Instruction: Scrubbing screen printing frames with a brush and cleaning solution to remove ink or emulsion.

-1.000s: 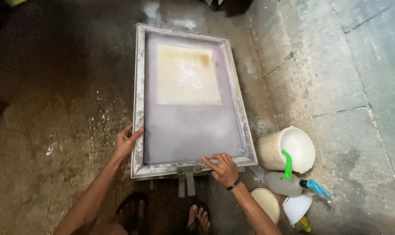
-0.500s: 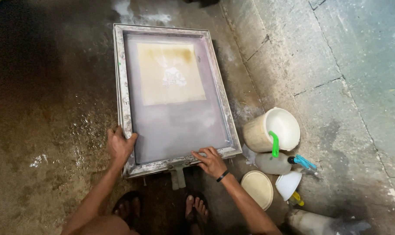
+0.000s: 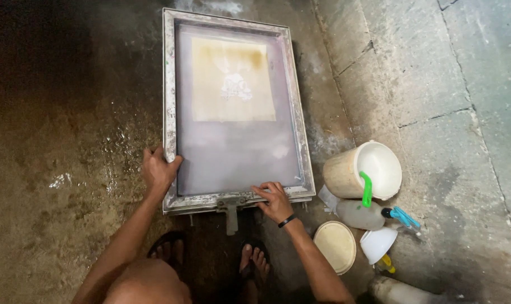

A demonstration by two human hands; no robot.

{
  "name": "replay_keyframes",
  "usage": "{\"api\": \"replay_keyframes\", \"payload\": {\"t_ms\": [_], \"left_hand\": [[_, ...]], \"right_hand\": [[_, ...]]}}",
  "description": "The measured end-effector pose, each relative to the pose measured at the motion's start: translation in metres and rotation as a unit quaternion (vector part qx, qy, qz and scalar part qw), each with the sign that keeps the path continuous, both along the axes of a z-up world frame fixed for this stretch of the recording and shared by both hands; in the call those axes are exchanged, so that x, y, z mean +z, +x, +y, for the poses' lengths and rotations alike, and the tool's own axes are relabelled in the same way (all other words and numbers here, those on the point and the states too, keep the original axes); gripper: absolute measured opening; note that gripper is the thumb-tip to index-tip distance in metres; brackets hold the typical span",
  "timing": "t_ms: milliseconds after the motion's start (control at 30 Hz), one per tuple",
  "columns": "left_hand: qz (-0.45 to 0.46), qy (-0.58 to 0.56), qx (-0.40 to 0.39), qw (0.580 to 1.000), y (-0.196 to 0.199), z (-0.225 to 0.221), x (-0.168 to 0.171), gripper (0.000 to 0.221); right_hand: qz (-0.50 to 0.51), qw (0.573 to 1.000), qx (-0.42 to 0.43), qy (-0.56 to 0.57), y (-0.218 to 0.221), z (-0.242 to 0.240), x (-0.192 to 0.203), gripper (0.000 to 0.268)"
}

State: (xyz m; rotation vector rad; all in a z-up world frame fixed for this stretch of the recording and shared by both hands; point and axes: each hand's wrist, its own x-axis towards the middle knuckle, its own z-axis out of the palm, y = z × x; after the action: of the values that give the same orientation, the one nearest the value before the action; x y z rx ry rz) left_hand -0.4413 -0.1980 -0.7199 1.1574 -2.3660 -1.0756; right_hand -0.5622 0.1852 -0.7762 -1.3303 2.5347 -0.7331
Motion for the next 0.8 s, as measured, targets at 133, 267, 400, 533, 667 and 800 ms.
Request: {"api": "replay_keyframes", "payload": {"t_ms": [133,267,400,533,667,800], "left_hand": [[-0.013,-0.004,0.0,1.0,-0.001,0.0,0.012,0.053],[-0.01,0.018,0.0,1.0,0.005,0.002,0.006,0.058],[0.009,-0.013,-0.01,1.0,0.004,0.002,-0.013,0.054],[0.018,-0.019,-0.012,1.0,0.003,0.003,-0.015,0.044],[-0.025,0.031,-0.007,0.999,0.009,-0.002,0.009,0.065],[-0.041,0.133,-0.042,0.989,0.028,0.01,0.065,0.104]], "right_hand": [[-0.056,0.998,-0.024,-0.031,-0.002,0.005,0.046,0.056],[0.057,0.95,-0.246,-0.182,-0.024,0.057,0.148,0.048],[0.154,0.877,-0.453,0.052,-0.095,0.152,0.171,0.068],[-0.037,0.812,-0.458,0.36,-0.171,0.248,0.099,0.082],[-0.064,0.813,-0.426,0.391,-0.219,0.292,0.104,0.07],[-0.057,0.806,-0.398,0.434,-0.261,0.315,0.118,0.067]]}}
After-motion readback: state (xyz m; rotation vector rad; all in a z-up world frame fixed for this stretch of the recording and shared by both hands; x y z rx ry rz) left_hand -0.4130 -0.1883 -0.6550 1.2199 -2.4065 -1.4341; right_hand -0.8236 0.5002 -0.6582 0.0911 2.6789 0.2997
